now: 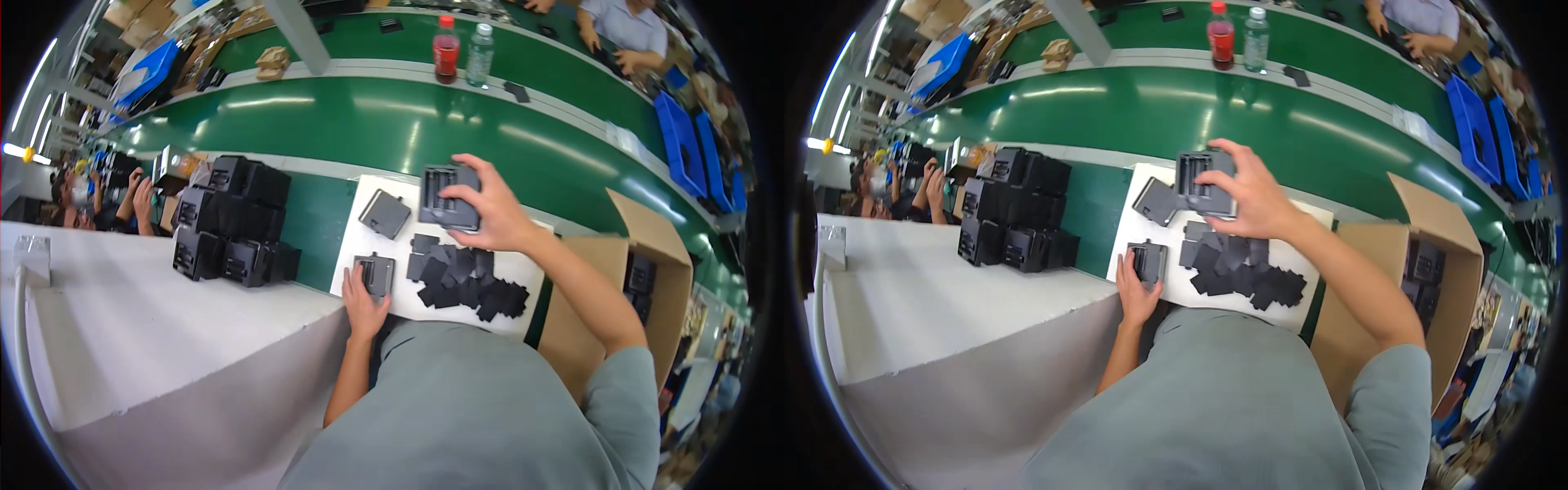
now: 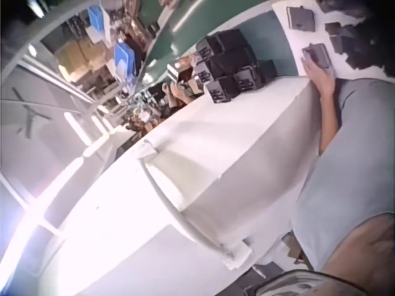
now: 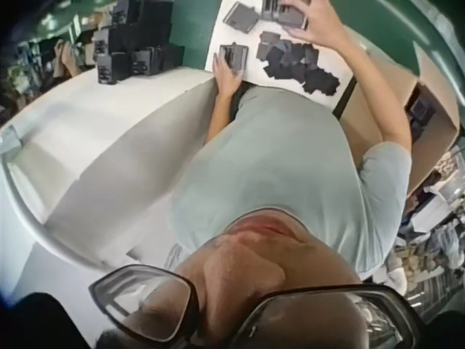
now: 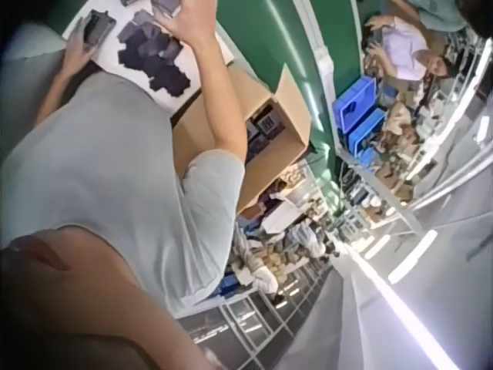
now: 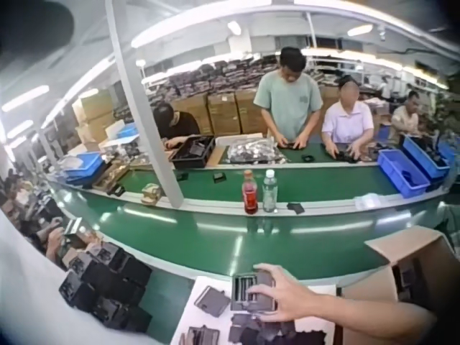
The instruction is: The person takes black casing components from a cardboard box, attaches plastic covers to them by hand, tests the lights, and stacks the units onto the workbench.
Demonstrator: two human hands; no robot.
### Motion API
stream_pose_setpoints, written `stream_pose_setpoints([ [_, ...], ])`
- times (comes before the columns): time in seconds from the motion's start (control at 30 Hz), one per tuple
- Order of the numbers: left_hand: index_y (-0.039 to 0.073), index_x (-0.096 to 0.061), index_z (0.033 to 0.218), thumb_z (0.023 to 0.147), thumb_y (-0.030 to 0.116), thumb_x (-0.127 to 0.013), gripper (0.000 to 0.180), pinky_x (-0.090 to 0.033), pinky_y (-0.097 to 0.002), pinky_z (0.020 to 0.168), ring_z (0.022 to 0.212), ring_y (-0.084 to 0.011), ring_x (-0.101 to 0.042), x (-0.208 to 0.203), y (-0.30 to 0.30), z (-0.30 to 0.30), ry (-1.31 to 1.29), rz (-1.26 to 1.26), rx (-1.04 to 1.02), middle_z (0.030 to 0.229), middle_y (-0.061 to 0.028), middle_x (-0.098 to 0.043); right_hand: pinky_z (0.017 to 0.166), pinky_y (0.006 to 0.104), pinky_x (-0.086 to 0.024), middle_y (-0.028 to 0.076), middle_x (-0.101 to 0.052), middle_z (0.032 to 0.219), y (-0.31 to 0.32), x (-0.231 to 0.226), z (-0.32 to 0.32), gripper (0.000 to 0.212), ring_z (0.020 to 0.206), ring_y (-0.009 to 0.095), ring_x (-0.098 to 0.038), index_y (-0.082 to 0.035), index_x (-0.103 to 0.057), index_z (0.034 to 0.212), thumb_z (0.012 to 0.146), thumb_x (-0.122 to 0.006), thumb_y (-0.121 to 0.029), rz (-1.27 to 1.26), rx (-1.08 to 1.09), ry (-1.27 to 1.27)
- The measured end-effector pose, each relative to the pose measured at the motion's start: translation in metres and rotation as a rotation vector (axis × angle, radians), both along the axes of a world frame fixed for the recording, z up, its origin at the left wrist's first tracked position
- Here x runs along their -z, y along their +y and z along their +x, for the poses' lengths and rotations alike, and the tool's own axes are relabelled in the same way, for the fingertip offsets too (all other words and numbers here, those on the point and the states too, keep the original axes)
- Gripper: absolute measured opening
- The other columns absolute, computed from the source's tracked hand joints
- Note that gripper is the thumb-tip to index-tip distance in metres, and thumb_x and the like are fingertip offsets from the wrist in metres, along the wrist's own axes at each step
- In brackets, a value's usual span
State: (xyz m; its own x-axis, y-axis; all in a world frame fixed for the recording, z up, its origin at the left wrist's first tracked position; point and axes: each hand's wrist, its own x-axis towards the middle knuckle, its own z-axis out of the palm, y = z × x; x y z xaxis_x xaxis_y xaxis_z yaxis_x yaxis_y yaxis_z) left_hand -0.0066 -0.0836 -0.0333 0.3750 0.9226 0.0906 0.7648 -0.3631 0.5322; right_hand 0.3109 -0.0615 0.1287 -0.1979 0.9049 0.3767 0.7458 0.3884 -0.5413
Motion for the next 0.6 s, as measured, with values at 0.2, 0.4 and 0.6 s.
stream_pose_setpoints([
  [0.2, -0.004, -0.027, 0.133, 0.067, 0.019, -0.073, 0.084, -0.023, -0.0471, 0.106, 0.127, -0.0434, -0.028, 0.0, 0.0, 0.02, 0.096, 0.043, -0.053, 0.136, -0.0291, -0.029, 0.096, 0.0424, -0.037, 0.018, -0.038, 0.128, -0.12, -0.057, 0.051, 0.052, 0.115, 0.037, -0.04, -0.014, -0.06, 0.108, 0.061, -0.08, -0.023, -0.046, 0.191, -0.002],
  [0.4, -0.005, -0.028, 0.134, 0.071, 0.023, -0.071, 0.081, -0.027, -0.0474, 0.104, 0.125, -0.0453, -0.031, 0.033, 0.007, 0.003, 0.156, 0.197, 0.022, 0.138, -0.0286, -0.027, 0.099, 0.0411, -0.035, 0.019, -0.038, 0.131, -0.258, -0.057, 0.065, 0.067, 0.118, 0.036, -0.042, -0.008, -0.055, 0.121, 0.06, -0.08, -0.023, 0.102, 0.744, 0.098],
  [0.6, -0.006, -0.029, 0.133, 0.076, 0.028, -0.063, 0.074, -0.027, -0.0482, 0.103, 0.126, -0.0453, -0.028, 0.041, 0.013, 0.005, 0.173, 0.118, 0.058, 0.139, -0.0286, -0.025, 0.101, 0.0392, -0.033, 0.019, -0.034, 0.133, -0.396, 0.021, 0.099, 0.078, 0.121, 0.037, -0.038, -0.001, -0.039, 0.133, 0.069, -0.073, -0.03, -0.003, 1.512, 0.101],
])
